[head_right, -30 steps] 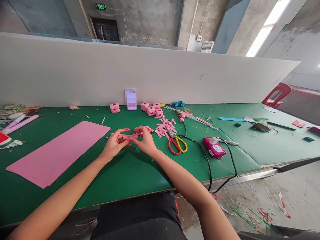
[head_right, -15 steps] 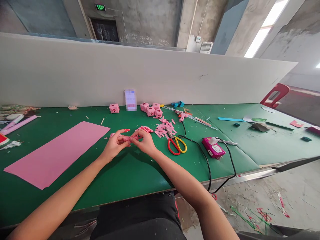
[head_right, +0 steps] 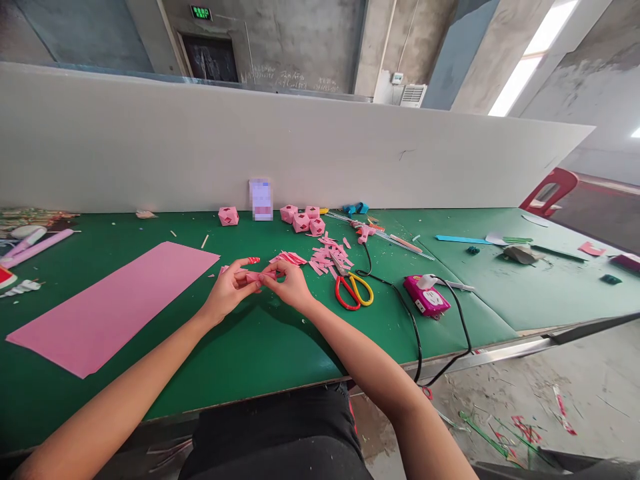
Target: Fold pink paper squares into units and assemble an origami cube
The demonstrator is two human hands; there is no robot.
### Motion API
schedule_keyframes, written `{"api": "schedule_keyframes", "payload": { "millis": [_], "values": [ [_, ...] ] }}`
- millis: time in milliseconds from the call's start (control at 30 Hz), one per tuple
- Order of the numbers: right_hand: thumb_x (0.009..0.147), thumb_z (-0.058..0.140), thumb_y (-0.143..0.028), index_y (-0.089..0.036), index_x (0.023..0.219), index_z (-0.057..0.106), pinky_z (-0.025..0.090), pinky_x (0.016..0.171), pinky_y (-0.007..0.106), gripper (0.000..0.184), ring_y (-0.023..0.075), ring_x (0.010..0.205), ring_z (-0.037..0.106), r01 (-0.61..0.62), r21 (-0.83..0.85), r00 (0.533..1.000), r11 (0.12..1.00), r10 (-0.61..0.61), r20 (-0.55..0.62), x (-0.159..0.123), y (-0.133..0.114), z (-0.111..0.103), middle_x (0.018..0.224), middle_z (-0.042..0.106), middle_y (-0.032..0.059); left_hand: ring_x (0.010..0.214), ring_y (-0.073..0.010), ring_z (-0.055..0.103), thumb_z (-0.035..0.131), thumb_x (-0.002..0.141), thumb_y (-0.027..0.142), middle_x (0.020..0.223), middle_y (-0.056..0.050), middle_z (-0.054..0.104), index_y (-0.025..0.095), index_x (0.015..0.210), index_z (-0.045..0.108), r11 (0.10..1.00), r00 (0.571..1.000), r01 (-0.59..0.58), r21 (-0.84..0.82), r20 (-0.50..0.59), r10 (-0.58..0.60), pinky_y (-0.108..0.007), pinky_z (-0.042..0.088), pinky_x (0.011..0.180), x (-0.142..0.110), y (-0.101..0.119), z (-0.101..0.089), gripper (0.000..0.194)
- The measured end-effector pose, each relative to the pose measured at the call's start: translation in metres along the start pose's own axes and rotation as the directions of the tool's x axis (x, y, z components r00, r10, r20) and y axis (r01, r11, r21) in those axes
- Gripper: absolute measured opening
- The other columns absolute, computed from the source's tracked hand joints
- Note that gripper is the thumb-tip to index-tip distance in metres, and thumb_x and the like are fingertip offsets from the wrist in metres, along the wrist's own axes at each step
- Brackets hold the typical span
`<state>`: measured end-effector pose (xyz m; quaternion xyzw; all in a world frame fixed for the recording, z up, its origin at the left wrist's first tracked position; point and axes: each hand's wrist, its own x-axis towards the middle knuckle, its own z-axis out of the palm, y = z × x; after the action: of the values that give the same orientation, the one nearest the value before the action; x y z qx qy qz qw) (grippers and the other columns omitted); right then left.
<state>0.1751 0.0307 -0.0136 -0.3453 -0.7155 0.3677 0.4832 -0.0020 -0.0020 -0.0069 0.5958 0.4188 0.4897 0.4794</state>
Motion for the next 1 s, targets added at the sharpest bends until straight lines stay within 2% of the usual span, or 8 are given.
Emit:
{"api": "schedule_keyframes", "payload": {
  "millis": [200, 333, 500, 700, 833, 1000],
  "values": [
    [0.081, 0.072, -0.048, -0.019, 0.083, 0.069, 0.052, 0.078, 0.033, 0.029, 0.0181, 0.082, 0.064, -0.020, 0.014, 1.000, 1.000, 0.020, 0.022, 0.000, -0.002, -0.001, 0.083, 0.068, 0.0029, 0.095, -0.0249, 0.074, 0.080, 0.075, 0.043, 0.097, -0.006, 0.076, 0.022, 0.130, 0.052, 1.000, 1.000, 0.005, 0.008, -0.004, -0.005, -0.042, 0.060, 0.087, 0.001, -0.002, -0.001, 0.065],
    [0.081, 0.072, -0.048, -0.019, 0.081, 0.070, 0.052, 0.080, 0.035, 0.029, 0.0182, 0.081, 0.064, -0.062, 0.044, 0.996, 0.997, 0.059, 0.069, 0.000, -0.006, -0.001, 0.083, 0.069, 0.0027, 0.087, -0.0229, 0.075, 0.084, 0.071, 0.042, 0.092, -0.004, 0.074, 0.022, 0.128, 0.053, 0.996, 1.000, 0.008, 0.084, -0.012, -0.007, -0.041, 0.060, 0.087, 0.003, -0.005, -0.004, 0.068],
    [0.072, 0.079, -0.054, -0.019, 0.079, 0.070, 0.053, 0.069, 0.034, 0.036, 0.0182, 0.070, 0.064, -0.190, 0.183, 0.978, 0.965, 0.169, 0.123, 0.001, -0.005, 0.000, 0.076, 0.069, 0.0019, 0.090, -0.0251, 0.075, 0.081, 0.074, 0.046, 0.091, -0.005, 0.075, 0.023, 0.127, 0.055, 0.987, 1.000, -0.020, 0.160, 0.025, 0.016, -0.039, 0.060, 0.084, 0.003, -0.006, -0.008, 0.063],
    [0.071, 0.081, -0.055, -0.019, 0.080, 0.070, 0.054, 0.068, 0.034, 0.038, 0.0188, 0.068, 0.065, -0.221, 0.223, 0.972, 0.949, 0.195, 0.135, 0.001, -0.005, 0.001, 0.072, 0.069, 0.0018, 0.090, -0.0287, 0.076, 0.083, 0.071, 0.048, 0.088, -0.006, 0.078, 0.023, 0.124, 0.056, 0.980, 1.000, -0.012, 0.198, 0.014, 0.010, -0.042, 0.059, 0.084, 0.003, -0.004, -0.008, 0.065],
    [0.070, 0.082, -0.053, -0.018, 0.079, 0.069, 0.053, 0.071, 0.032, 0.038, 0.0173, 0.070, 0.064, -0.212, 0.254, 0.975, 0.944, 0.188, 0.114, 0.003, -0.006, 0.001, 0.075, 0.068, 0.0016, 0.088, -0.0288, 0.076, 0.086, 0.067, 0.049, 0.090, -0.005, 0.079, 0.023, 0.119, 0.057, 0.995, 0.999, 0.021, 0.098, -0.033, -0.018, -0.044, 0.060, 0.085, 0.003, 0.001, -0.005, 0.065],
    [0.067, 0.084, -0.052, -0.017, 0.081, 0.068, 0.050, 0.070, 0.029, 0.040, 0.0150, 0.073, 0.061, -0.228, 0.263, 0.973, 0.937, 0.209, 0.099, 0.004, -0.003, -0.001, 0.079, 0.068, 0.0014, 0.080, -0.0255, 0.077, 0.088, 0.065, 0.048, 0.088, -0.005, 0.078, 0.021, 0.121, 0.055, 0.999, 0.990, 0.046, 0.009, -0.133, -0.044, -0.044, 0.060, 0.086, 0.004, 0.008, -0.005, 0.070]
  ]
}}
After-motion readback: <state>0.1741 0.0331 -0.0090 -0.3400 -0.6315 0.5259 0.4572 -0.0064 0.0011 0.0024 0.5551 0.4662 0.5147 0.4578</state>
